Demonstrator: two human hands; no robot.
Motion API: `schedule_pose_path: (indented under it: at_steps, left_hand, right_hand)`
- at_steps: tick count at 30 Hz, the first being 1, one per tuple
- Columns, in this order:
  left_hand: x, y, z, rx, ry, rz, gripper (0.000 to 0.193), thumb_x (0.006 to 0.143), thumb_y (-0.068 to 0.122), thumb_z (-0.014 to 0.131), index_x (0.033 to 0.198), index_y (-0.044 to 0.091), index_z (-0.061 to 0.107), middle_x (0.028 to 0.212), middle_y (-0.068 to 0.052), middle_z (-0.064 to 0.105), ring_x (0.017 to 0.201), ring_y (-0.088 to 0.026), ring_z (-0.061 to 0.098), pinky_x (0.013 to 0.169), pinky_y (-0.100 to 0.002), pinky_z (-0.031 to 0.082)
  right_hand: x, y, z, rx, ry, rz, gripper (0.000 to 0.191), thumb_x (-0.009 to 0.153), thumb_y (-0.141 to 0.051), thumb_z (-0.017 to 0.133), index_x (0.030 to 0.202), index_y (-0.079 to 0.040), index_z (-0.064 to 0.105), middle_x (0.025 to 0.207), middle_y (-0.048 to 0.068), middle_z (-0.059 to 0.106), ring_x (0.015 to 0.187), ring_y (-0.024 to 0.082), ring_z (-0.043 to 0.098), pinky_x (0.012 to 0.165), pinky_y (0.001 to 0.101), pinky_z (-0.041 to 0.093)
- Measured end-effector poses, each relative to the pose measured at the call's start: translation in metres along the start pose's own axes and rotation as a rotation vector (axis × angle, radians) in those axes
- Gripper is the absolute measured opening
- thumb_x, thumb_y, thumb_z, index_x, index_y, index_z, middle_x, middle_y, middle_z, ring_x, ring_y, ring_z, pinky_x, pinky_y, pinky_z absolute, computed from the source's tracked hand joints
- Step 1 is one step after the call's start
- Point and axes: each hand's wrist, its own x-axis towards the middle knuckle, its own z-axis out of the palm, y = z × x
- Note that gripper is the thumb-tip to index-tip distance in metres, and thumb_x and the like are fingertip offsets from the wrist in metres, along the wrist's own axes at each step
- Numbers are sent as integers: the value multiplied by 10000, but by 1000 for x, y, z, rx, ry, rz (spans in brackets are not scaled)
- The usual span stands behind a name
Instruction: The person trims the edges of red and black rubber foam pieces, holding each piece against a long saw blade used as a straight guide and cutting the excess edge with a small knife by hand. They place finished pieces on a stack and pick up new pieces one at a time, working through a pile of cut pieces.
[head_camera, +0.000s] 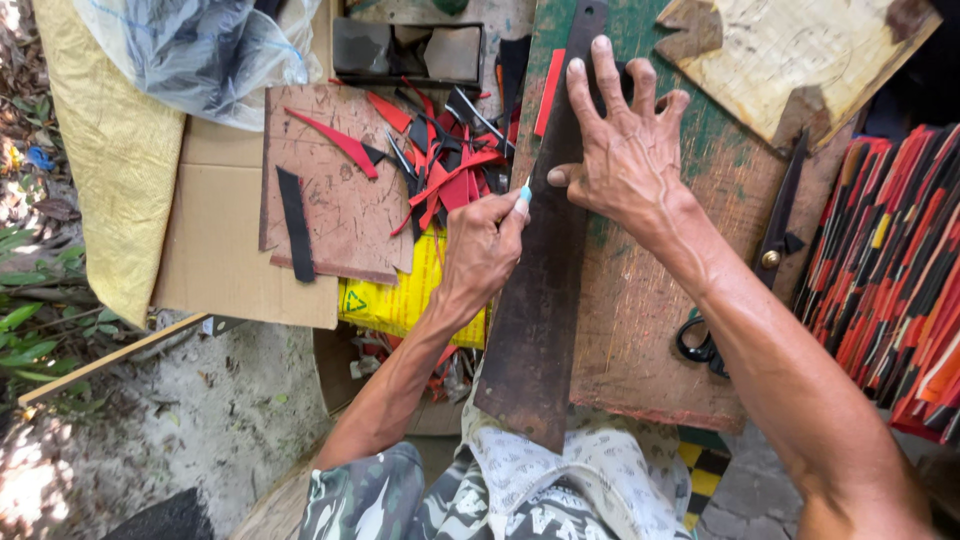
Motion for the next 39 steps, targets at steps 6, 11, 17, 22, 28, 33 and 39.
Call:
schedule_pose_path:
  at_steps: [6, 11, 17, 22, 28, 33, 39]
  left_hand:
    - [43, 3, 10, -128, 86, 1, 252, 1001, 153, 616, 1157, 1, 743, 680, -44, 675, 523, -64, 603, 451, -281, 454]
    - [109, 2, 29, -222, 14, -192, 295, 1011, 219, 610, 984, -19, 781, 553, -68, 649, 446, -75, 626, 410, -270, 493]
    - [116, -3, 27, -239, 5, -59, 231, 954, 161, 605, 1020, -10, 746, 606, 1, 693, 441, -73, 645, 389, -273, 519]
    - [114, 0, 24, -110, -61, -84, 293, 978, 137, 564, 787, -39, 700, 515, -61, 612, 444, -99, 643, 405, -294, 500]
    - [108, -5, 27, 11, 14, 89, 188, 919, 81, 570, 839, -22, 705, 535, -140, 571, 458, -164, 645, 463, -369, 465]
    - [93, -12, 28, 104, -13, 45, 241, 992, 105, 595, 824, -50, 670, 598, -185, 556, 526, -257, 602, 535, -421, 430]
    - [19, -7, 8, 34, -31, -16, 241, 940, 74, 577, 1126, 4, 713, 711, -188, 637, 590, -263, 662, 557, -388, 474]
  right_hand:
    - [0, 1, -1, 13, 6, 0, 1202, 632, -576, 881, 1592, -75, 358, 1685, 170, 186, 1397, 414, 272, 973, 672, 307]
    - [1, 1, -1, -27, -7, 12, 1207, 610, -541, 882, 1605, -111, 352, 1687, 155, 182, 1389, 402, 271, 957, 657, 307]
    - [0, 1, 0, 0, 0, 13, 1212, 613, -579, 880, 1602, -120, 352, 1689, 143, 187, 1398, 393, 264, 970, 668, 296]
    - [-2, 1, 1, 13, 5, 10, 1212, 620, -583, 883, 1604, -107, 361, 1689, 152, 200, 1400, 400, 271, 970, 660, 307]
    - [0, 1, 3, -46, 2, 7, 1217, 593, -545, 894, 1603, -116, 366, 1683, 158, 204, 1384, 398, 281, 944, 653, 323]
    - [3, 2, 4, -8, -12, 4, 1225, 604, -577, 896, 1593, -98, 356, 1674, 169, 197, 1386, 416, 273, 949, 693, 312]
    - [4, 2, 4, -6, -14, 16, 1217, 622, -579, 889, 1601, -100, 348, 1688, 159, 189, 1401, 418, 266, 960, 716, 302]
